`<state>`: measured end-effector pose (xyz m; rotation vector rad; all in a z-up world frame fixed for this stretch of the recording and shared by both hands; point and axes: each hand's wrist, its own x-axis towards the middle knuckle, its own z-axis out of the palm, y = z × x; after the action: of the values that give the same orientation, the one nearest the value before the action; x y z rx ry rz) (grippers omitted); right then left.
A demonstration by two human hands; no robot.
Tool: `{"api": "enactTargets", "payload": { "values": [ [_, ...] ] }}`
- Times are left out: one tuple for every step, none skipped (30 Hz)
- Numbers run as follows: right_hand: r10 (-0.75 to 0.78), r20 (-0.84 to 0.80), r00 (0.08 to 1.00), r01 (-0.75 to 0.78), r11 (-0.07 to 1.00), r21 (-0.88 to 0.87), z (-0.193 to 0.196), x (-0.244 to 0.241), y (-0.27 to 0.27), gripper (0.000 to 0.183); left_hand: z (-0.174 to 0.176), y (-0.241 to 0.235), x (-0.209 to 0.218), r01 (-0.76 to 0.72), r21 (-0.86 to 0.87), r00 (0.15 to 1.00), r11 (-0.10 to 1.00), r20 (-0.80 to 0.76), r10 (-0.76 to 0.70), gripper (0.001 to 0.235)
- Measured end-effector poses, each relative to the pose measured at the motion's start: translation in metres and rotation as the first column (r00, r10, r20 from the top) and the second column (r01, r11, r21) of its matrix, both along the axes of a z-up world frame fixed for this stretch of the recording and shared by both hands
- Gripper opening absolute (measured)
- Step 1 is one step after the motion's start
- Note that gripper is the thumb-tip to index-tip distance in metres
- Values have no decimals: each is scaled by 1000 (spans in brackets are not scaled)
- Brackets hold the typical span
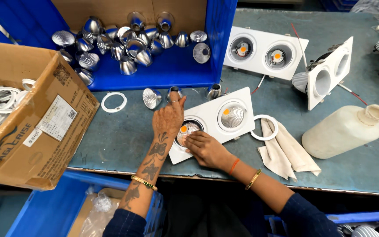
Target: The person assembles recessed light fixtures by hand, inserting LED bulbs and reflector rings into metal frames at a workbench.
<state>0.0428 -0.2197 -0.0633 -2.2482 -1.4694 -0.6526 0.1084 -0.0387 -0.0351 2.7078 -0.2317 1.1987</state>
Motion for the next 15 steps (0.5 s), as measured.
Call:
{"api": "enactTargets", "payload": {
  "values": [
    [14, 0, 1000, -14, 1000, -15, 2, 2, 0, 28, 2, -1, 1, -7, -11, 1000, 1000, 22, 7, 31],
    [-17, -20, 1000, 17, 1000, 8, 3, -1, -1, 29, 2, -2, -1, -10, -27, 1000, 1000, -3, 10, 31],
    [-46, -40, 998, 47, 998, 29, 2, -5, 0, 30, 2, -2, -1, -14, -43, 1000, 999, -28, 13, 31],
    [-74, -59, 996, 77, 996, 48, 3, -8, 1, 31, 2, -3, -1, -19, -62, 999, 998, -51, 16, 31],
    [-142, -108, 984, 151, 985, 86, 1, -15, 7, 33, 2, -4, -1, -19, -68, 998, 997, -57, 15, 31],
    [-205, -158, 966, 225, 967, 123, -3, -27, 17, 36, 3, -5, -2, -20, -72, 998, 997, -62, 16, 30],
    [-264, -211, 941, 299, 942, 155, -7, -37, 29, 39, 3, -5, -2, -21, -77, 998, 997, -68, 16, 30],
    [-299, -241, 923, 347, 919, 188, -10, -44, 42, 44, 3, -5, -2, -29, -73, 998, 997, -58, 25, 31],
    [-331, -272, 903, 393, 893, 219, -13, -49, 56, 49, 4, -6, -2, -37, -70, 998, 997, -48, 33, 31],
    [-359, -307, 881, 439, 862, 252, -16, -53, 68, 54, 5, -6, -2, -45, -63, 998, 997, -40, 43, 31],
    [-368, -313, 875, 458, 840, 292, -18, -56, 75, 55, 5, -6, -3, -40, -68, 998, 997, -52, 37, 31],
    [-376, -323, 869, 475, 816, 329, -21, -60, 82, 55, 6, -7, -4, -37, -73, 997, 997, -67, 33, 32],
    [-383, -333, 862, 492, 790, 365, -23, -60, 87, 56, 7, -6, -4, -35, -78, 996, 996, -81, 28, 32],
    [-372, -325, 869, 479, 798, 366, -25, -58, 85, 56, 7, -7, -4, -37, -60, 998, 997, -48, 35, 32],
    [-361, -318, 877, 465, 805, 368, -26, -56, 80, 56, 7, -7, -4, -41, -43, 999, 998, -14, 40, 32]
  ]
}}
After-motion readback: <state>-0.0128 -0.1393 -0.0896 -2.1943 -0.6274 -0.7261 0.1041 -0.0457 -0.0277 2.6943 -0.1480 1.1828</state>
